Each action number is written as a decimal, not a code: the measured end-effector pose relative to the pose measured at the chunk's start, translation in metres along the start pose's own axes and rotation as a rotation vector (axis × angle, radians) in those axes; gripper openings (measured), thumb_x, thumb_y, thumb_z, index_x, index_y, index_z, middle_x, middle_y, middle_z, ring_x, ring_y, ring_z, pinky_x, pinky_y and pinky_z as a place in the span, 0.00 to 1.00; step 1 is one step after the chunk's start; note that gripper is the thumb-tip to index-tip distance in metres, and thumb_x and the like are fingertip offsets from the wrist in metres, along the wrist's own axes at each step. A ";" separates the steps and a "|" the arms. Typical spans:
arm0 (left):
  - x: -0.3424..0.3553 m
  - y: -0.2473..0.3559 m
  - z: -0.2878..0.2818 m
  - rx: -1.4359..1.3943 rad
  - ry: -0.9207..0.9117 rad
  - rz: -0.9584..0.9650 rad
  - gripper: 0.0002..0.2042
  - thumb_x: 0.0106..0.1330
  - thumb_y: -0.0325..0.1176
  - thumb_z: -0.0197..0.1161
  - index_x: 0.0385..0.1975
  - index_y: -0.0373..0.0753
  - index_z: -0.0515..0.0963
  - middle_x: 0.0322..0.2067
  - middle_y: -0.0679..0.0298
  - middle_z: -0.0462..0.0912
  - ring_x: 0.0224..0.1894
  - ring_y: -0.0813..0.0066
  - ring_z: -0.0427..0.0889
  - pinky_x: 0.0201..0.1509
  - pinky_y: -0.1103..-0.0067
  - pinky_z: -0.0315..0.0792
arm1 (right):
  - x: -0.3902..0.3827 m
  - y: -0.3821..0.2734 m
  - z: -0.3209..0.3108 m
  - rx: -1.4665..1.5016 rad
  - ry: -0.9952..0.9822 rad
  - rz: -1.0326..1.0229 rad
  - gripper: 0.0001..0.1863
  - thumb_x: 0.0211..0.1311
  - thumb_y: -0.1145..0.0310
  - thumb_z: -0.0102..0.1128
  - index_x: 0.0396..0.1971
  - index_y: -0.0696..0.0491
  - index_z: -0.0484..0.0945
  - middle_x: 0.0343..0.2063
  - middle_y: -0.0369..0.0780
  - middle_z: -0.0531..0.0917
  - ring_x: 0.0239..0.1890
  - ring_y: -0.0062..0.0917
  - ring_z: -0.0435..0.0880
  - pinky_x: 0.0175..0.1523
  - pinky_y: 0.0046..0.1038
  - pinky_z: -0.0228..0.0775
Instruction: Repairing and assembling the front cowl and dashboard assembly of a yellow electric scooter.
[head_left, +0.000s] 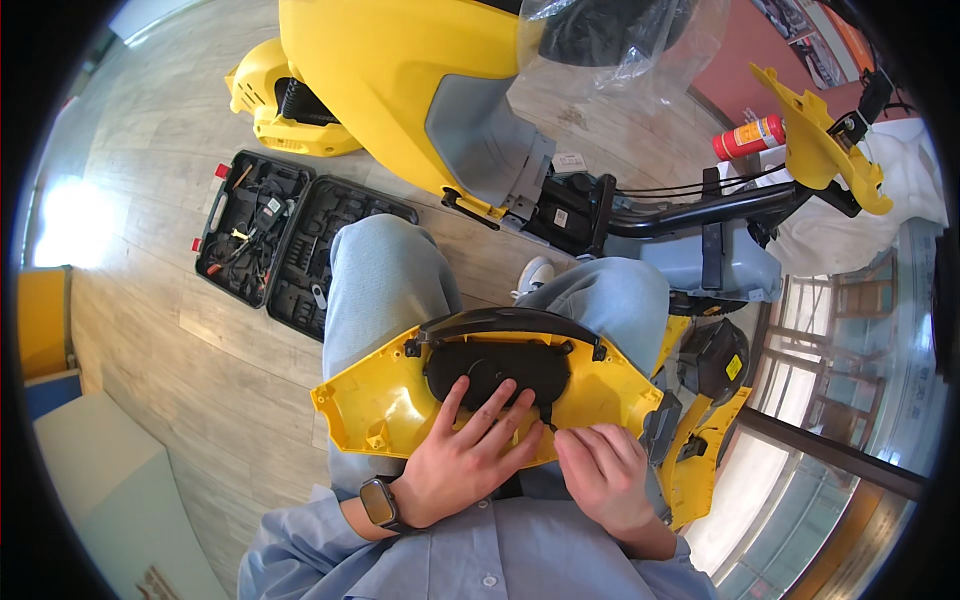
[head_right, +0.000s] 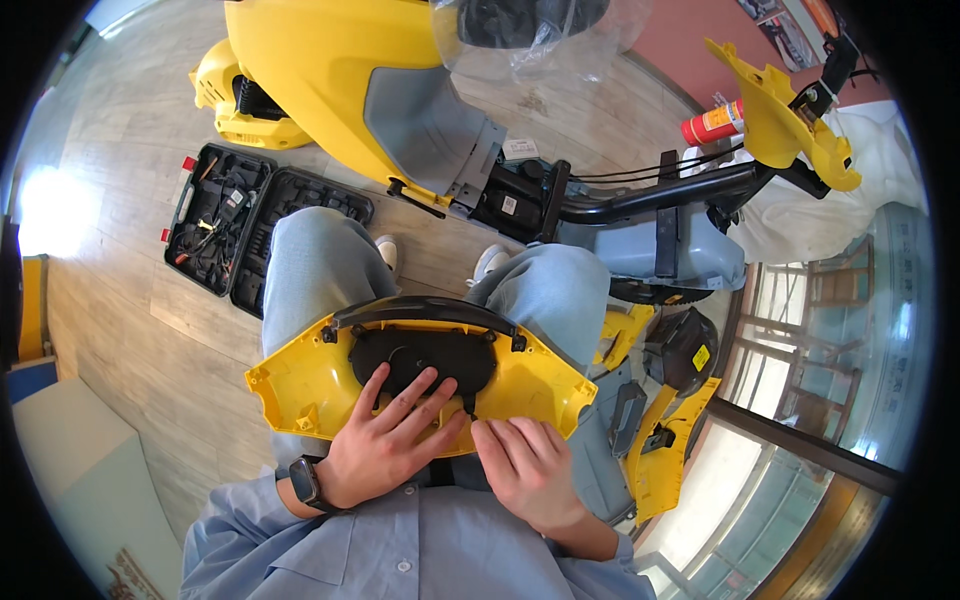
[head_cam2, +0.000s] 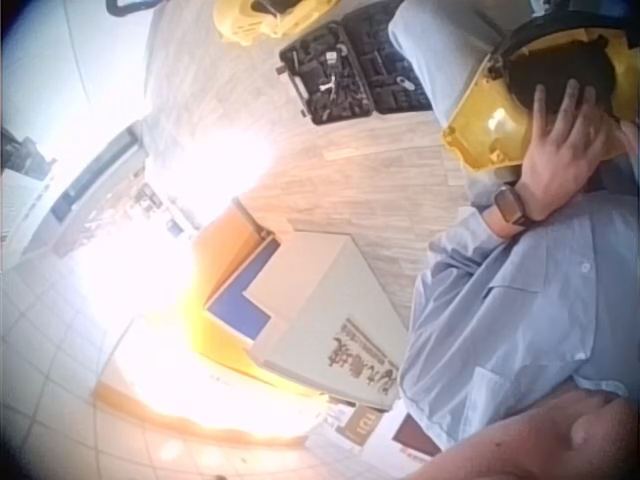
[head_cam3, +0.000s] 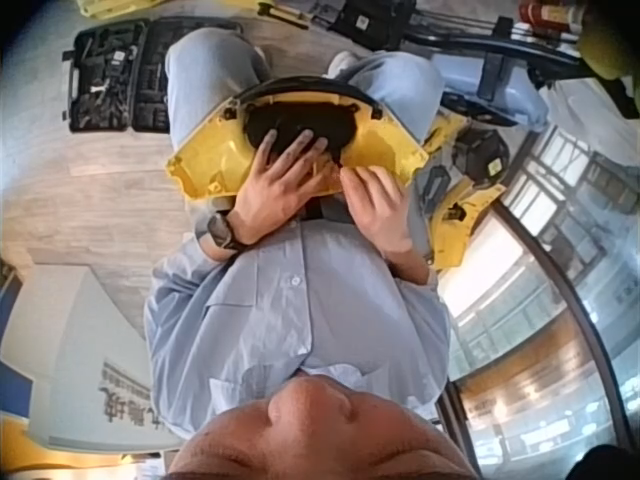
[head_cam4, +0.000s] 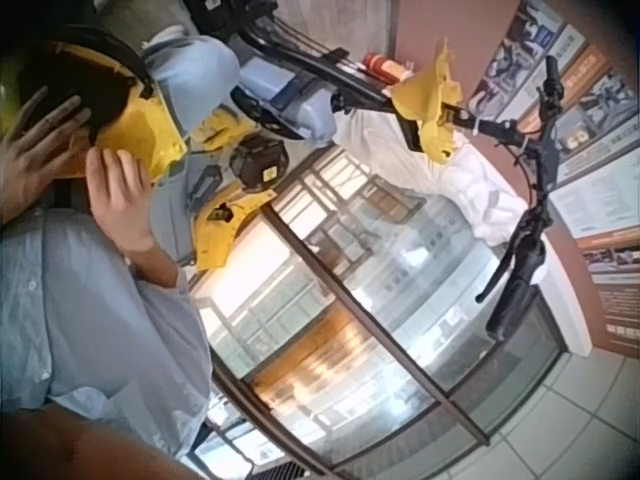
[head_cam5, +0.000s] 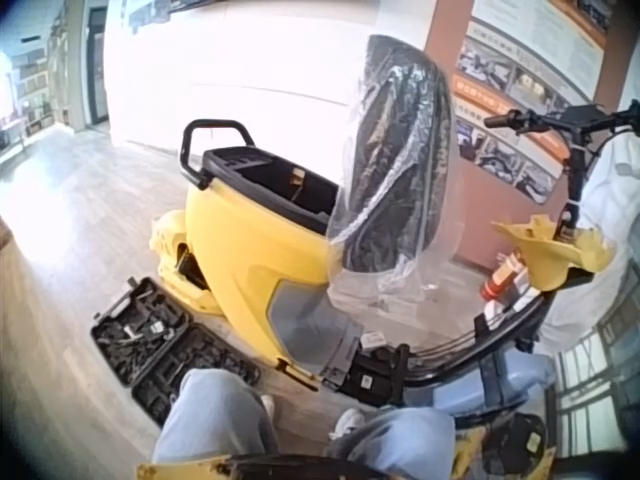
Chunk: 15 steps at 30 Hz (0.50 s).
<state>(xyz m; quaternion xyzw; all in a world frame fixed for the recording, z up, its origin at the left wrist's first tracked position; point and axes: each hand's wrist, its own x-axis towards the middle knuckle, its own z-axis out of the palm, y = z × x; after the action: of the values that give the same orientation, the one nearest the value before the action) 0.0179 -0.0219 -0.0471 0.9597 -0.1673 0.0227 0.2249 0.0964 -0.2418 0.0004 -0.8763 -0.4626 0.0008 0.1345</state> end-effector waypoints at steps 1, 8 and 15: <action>0.000 0.000 -0.001 0.006 -0.002 0.003 0.18 0.72 0.41 0.63 0.61 0.54 0.82 0.70 0.61 0.79 0.78 0.59 0.72 0.80 0.44 0.62 | 0.000 -0.001 -0.001 0.000 0.000 -0.003 0.13 0.62 0.72 0.72 0.46 0.56 0.86 0.38 0.38 0.87 0.41 0.29 0.87 0.43 0.30 0.79; 0.001 0.000 0.001 -0.018 0.003 -0.001 0.19 0.72 0.41 0.63 0.61 0.53 0.82 0.70 0.61 0.80 0.78 0.58 0.73 0.80 0.44 0.62 | 0.006 -0.003 -0.002 -0.012 0.003 0.032 0.11 0.64 0.70 0.75 0.43 0.56 0.86 0.36 0.38 0.87 0.39 0.30 0.86 0.41 0.32 0.78; 0.001 0.000 -0.002 0.004 -0.028 -0.009 0.16 0.73 0.44 0.65 0.59 0.57 0.82 0.72 0.64 0.78 0.78 0.62 0.73 0.80 0.44 0.61 | 0.010 0.002 0.004 -0.173 0.004 0.031 0.22 0.71 0.50 0.73 0.24 0.48 0.74 0.21 0.33 0.69 0.25 0.26 0.68 0.30 0.32 0.55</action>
<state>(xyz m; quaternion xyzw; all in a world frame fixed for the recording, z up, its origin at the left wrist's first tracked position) 0.0188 -0.0216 -0.0449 0.9610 -0.1662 0.0088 0.2210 0.1033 -0.2336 -0.0025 -0.8917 -0.4471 -0.0388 0.0593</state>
